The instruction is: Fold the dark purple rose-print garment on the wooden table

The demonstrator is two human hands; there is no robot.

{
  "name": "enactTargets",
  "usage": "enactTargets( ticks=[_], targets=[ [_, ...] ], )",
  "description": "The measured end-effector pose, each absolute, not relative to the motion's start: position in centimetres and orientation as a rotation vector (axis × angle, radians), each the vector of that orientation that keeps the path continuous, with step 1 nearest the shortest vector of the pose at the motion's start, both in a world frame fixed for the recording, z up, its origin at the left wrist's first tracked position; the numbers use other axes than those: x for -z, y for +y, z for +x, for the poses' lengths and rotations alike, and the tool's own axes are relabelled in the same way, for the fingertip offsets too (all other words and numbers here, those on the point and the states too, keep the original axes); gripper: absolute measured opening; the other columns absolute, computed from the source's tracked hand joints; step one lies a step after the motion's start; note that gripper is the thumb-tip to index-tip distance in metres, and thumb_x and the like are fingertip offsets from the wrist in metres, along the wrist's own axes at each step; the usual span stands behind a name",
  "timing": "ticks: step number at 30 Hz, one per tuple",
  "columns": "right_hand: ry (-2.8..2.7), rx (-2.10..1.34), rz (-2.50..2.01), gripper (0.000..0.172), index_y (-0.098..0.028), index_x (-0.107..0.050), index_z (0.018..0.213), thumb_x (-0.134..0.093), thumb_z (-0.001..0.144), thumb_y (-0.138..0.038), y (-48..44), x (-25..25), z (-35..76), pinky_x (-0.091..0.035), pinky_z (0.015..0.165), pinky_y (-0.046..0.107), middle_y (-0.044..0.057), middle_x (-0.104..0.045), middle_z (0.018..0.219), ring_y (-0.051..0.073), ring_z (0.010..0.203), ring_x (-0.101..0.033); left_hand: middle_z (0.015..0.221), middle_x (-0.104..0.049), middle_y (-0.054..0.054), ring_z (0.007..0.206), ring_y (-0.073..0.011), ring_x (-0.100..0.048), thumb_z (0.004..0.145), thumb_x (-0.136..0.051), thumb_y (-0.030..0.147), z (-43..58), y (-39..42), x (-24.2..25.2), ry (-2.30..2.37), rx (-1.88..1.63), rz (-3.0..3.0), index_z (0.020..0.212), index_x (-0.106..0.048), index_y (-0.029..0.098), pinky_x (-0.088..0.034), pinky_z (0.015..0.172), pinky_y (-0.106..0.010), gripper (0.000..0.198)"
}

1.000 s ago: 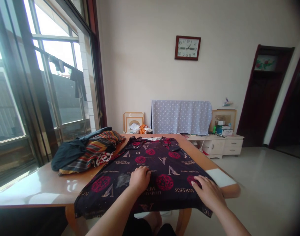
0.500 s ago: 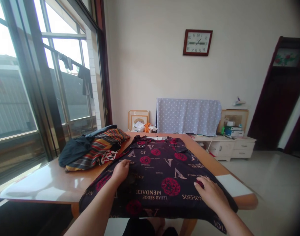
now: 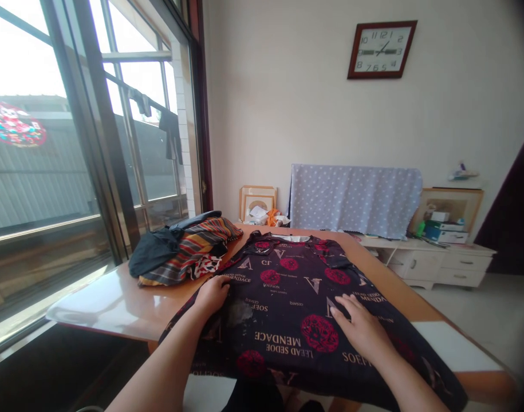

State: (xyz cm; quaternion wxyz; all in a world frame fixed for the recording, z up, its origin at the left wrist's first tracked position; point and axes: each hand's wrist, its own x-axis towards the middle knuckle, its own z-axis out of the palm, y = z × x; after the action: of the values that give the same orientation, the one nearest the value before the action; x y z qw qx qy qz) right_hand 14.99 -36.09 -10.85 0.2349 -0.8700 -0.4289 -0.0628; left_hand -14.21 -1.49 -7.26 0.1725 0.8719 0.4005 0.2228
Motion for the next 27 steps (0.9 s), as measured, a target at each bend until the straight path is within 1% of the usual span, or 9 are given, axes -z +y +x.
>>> enactTargets(
  ticks=[3,7,9,11,14,17,21,24,27],
  targets=[
    [-1.219,0.102,-2.517,0.068,-0.025,-0.051,0.145,-0.037,0.091,-0.066,-35.9,11.7,15.1,-0.026,0.118,0.052,0.008,-0.042,0.154,0.032,0.148,-0.026,0.134,-0.065,-0.003,0.127,-0.0242,-0.055,0.085,-0.060,0.047,-14.6,-1.5,7.6,1.062,-0.553,2.580,0.122,-0.069,0.027,-0.039,0.107,-0.030,0.043],
    [-1.192,0.053,-2.662,0.077,-0.033,-0.040,0.151,-0.029,0.089,-0.076,-36.8,12.4,15.4,-0.020,0.118,0.058,0.004,-0.034,0.159,0.033,0.149,-0.024,0.149,-0.051,-0.007,0.141,-0.0302,-0.041,0.081,-0.051,0.074,-15.5,-1.4,7.9,1.074,-0.432,2.691,0.136,-0.060,0.029,-0.031,0.116,-0.040,0.073],
    [-1.181,0.036,-2.689,0.078,-0.035,-0.038,0.152,-0.027,0.088,-0.078,-37.2,12.5,15.6,-0.019,0.118,0.059,0.003,-0.033,0.160,0.032,0.149,-0.023,0.154,-0.045,-0.008,0.145,-0.0321,-0.034,0.077,-0.048,0.082,-15.8,-1.3,7.8,1.105,-0.395,2.685,0.141,-0.055,0.031,-0.027,0.118,-0.044,0.082],
    [-1.174,0.022,-2.701,0.079,-0.035,-0.038,0.152,-0.026,0.087,-0.080,-37.3,12.4,15.8,-0.018,0.118,0.059,0.003,-0.033,0.160,0.032,0.149,-0.023,0.156,-0.042,-0.007,0.147,-0.0328,-0.030,0.075,-0.047,0.084,-15.9,-1.3,7.7,1.123,-0.367,2.677,0.143,-0.052,0.032,-0.024,0.118,-0.046,0.086],
    [-1.168,0.016,-2.703,0.078,-0.035,-0.040,0.151,-0.027,0.087,-0.078,-37.0,12.2,15.9,-0.019,0.118,0.060,0.004,-0.034,0.159,0.033,0.149,-0.024,0.155,-0.043,-0.010,0.146,-0.0338,-0.031,0.077,-0.045,0.084,-15.4,-1.5,7.5,1.153,-0.363,2.680,0.142,-0.054,0.030,-0.025,0.117,-0.048,0.085],
    [-1.147,0.039,-2.694,0.076,-0.029,-0.044,0.149,-0.029,0.089,-0.074,-36.4,11.7,16.0,-0.023,0.117,0.058,0.007,-0.037,0.157,0.033,0.148,-0.025,0.153,-0.045,-0.011,0.143,-0.0341,-0.035,0.081,-0.044,0.079,-14.5,-1.9,7.4,1.146,-0.422,2.722,0.138,-0.057,0.027,-0.029,0.115,-0.047,0.078],
    [-1.128,0.088,-2.669,0.075,-0.024,-0.042,0.150,-0.032,0.091,-0.068,-35.5,11.3,16.0,-0.027,0.117,0.055,0.010,-0.033,0.159,0.031,0.149,-0.022,0.149,-0.050,-0.009,0.138,-0.0331,-0.042,0.084,-0.048,0.070,-13.2,-2.0,7.1,1.052,-0.393,2.766,0.134,-0.059,0.029,-0.034,0.111,-0.048,0.066],
    [-1.173,0.035,-2.666,0.073,-0.026,-0.045,0.149,-0.034,0.090,-0.068,-35.2,11.3,16.2,-0.025,0.117,0.057,0.009,-0.037,0.157,0.033,0.148,-0.026,0.137,-0.059,-0.009,0.128,-0.0335,-0.051,0.084,-0.050,0.067,-12.4,-1.9,6.6,1.037,-0.351,2.784,0.124,-0.065,0.032,-0.038,0.104,-0.050,0.056],
    [-1.190,-0.017,-2.651,0.072,-0.026,-0.051,0.145,-0.038,0.089,-0.069,-35.1,11.2,16.9,-0.025,0.117,0.058,0.009,-0.042,0.154,0.034,0.145,-0.033,0.120,-0.066,-0.010,0.114,-0.0332,-0.060,0.085,-0.047,0.067,-11.6,-1.5,6.1,1.105,-0.361,2.818,0.110,-0.070,0.030,-0.042,0.097,-0.049,0.050]
  ],
)
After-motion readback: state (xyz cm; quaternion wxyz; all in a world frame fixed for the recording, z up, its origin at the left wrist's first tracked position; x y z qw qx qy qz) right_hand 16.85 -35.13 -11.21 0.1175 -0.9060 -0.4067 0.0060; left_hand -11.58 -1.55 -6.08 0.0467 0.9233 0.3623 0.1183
